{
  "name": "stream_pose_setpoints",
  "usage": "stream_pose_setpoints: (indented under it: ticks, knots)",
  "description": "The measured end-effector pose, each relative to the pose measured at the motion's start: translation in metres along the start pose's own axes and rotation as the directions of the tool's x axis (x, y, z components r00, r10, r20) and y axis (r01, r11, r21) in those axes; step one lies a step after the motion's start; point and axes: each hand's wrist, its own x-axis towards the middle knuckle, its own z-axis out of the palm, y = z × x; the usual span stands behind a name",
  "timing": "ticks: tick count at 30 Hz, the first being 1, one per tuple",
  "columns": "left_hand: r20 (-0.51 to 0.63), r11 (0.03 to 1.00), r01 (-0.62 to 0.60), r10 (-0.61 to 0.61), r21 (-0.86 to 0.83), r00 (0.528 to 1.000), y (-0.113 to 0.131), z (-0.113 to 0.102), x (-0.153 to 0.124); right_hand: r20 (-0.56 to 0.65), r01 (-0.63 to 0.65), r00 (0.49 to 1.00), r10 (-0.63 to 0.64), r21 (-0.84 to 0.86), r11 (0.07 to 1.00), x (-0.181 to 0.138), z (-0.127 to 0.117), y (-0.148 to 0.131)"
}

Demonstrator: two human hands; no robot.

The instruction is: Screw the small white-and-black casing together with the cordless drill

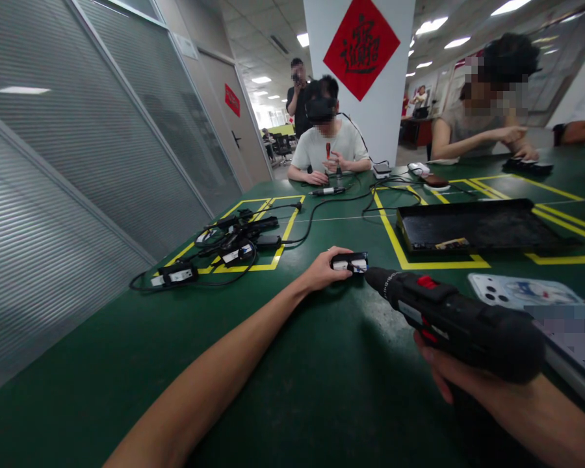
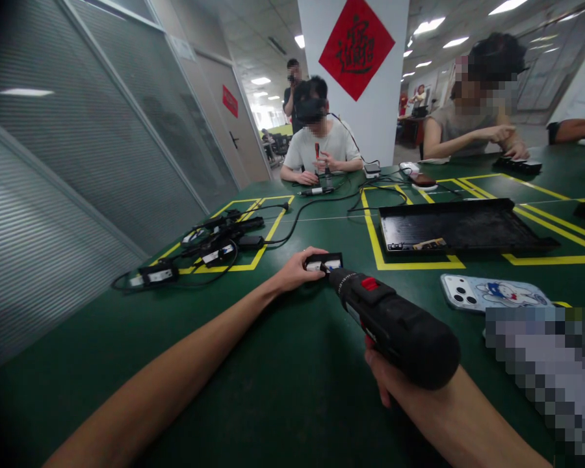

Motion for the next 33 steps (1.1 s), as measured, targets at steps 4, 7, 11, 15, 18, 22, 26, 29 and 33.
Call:
stream_pose_setpoints:
  ticks: [4,7,11,15,18,22,26,29,33]
  knots:
    - [0.009,0.999,-0.004,0.004,-0.038,1.0,0.0,0.001,0.0,0.005,-0.004,1.0,0.004,0.006,1.0,-0.004,0.001,-0.003]
    - [0.007,0.999,-0.005,0.006,-0.046,1.0,0.0,0.001,0.001,0.007,0.002,1.0,-0.002,0.005,1.0,-0.006,0.002,-0.003]
    - [0.008,0.998,0.011,-0.011,-0.059,1.0,0.001,0.002,0.0,-0.004,0.008,1.0,-0.008,-0.005,1.0,-0.005,0.001,-0.004]
    - [0.002,0.998,0.022,-0.022,-0.061,1.0,0.003,0.003,0.0,-0.021,0.005,1.0,-0.005,-0.017,1.0,-0.003,0.001,-0.006]
    - [-0.005,0.999,0.026,-0.026,-0.043,1.0,0.003,0.002,0.0,-0.022,0.004,1.0,-0.004,-0.023,1.0,-0.002,0.001,-0.007]
    - [-0.004,0.999,0.025,-0.025,-0.032,1.0,0.003,0.002,0.0,-0.014,0.004,1.0,-0.005,-0.034,0.999,-0.001,0.0,0.0]
    - [-0.004,0.999,0.014,-0.014,-0.035,1.0,0.001,0.002,0.0,-0.022,0.005,1.0,-0.006,-0.036,0.999,-0.003,-0.004,0.006]
    - [-0.008,0.999,0.004,-0.004,-0.038,1.0,0.0,0.003,0.0,-0.016,0.004,1.0,-0.004,-0.018,1.0,-0.004,-0.003,0.003]
    - [-0.014,0.999,0.005,-0.006,-0.046,1.0,-0.001,0.003,0.0,-0.012,0.01,1.0,-0.01,0.002,1.0,0.001,0.004,0.007]
